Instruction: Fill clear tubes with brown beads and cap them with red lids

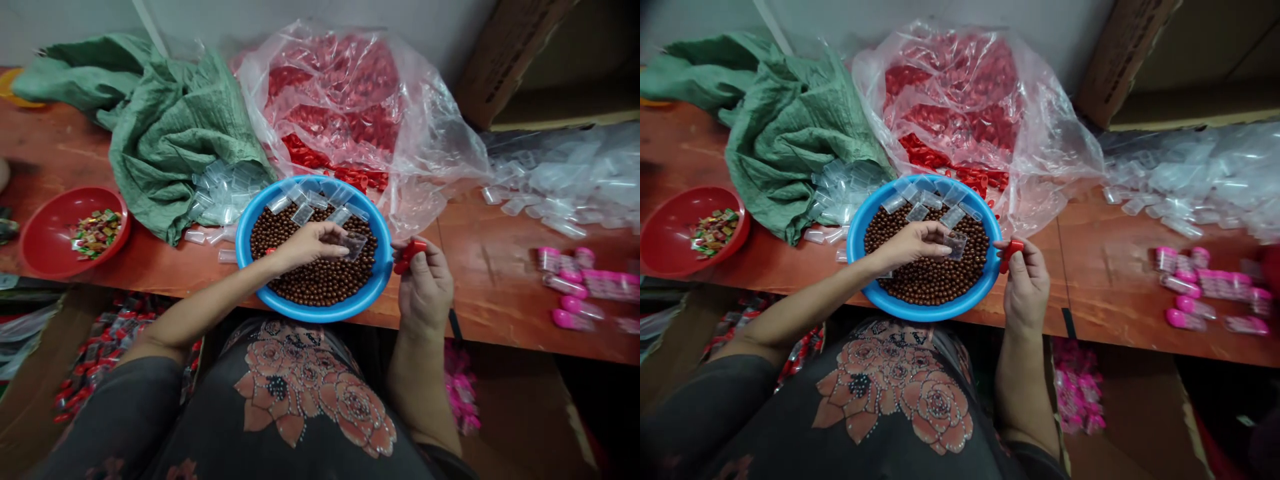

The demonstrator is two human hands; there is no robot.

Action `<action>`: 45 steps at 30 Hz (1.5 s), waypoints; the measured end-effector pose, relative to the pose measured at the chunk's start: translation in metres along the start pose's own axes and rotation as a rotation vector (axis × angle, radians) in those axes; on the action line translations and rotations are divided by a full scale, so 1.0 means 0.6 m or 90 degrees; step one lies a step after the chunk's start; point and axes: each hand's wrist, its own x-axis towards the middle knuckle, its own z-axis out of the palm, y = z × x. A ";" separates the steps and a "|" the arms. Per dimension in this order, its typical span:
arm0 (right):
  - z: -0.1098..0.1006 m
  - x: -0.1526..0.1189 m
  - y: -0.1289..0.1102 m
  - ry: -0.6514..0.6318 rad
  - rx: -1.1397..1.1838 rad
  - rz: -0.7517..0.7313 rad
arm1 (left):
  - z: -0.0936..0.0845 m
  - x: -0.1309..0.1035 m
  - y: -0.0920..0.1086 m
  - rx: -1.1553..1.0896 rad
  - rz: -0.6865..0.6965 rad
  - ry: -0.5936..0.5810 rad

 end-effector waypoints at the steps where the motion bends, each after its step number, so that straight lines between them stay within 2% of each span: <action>1: 0.006 0.002 0.000 -0.011 0.002 0.001 | -0.002 -0.012 0.002 0.018 0.011 0.013; 4: 0.031 0.005 -0.003 -0.063 0.016 0.002 | -0.009 -0.042 0.003 0.063 0.042 0.056; 8: 0.071 0.001 -0.015 -0.127 -0.028 -0.048 | -0.019 -0.068 -0.003 0.086 0.058 0.092; 11: 0.097 -0.004 -0.028 -0.162 -0.067 -0.056 | -0.024 -0.082 -0.008 0.041 0.059 0.109; 15: 0.115 -0.004 -0.038 -0.173 -0.055 -0.020 | -0.026 -0.094 -0.014 -0.044 0.050 0.108; 20: 0.119 -0.001 -0.030 -0.170 0.039 0.024 | -0.031 -0.100 -0.023 -0.072 0.064 0.128; 25: 0.122 -0.001 -0.023 -0.128 0.019 0.018 | -0.037 -0.101 -0.029 -0.071 0.099 0.151; 30: 0.130 0.000 -0.027 -0.084 0.094 0.008 | -0.041 -0.101 -0.030 -0.086 0.119 0.156; 35: 0.138 -0.007 -0.026 -0.166 0.055 0.000 | -0.036 -0.101 -0.028 -0.089 0.111 0.126; 40: 0.127 -0.011 -0.021 -0.301 -0.125 0.012 | -0.032 -0.104 -0.031 -0.084 0.127 0.111; 45: 0.116 -0.007 -0.014 -0.345 -0.095 0.031 | -0.033 -0.112 -0.039 0.042 0.152 0.119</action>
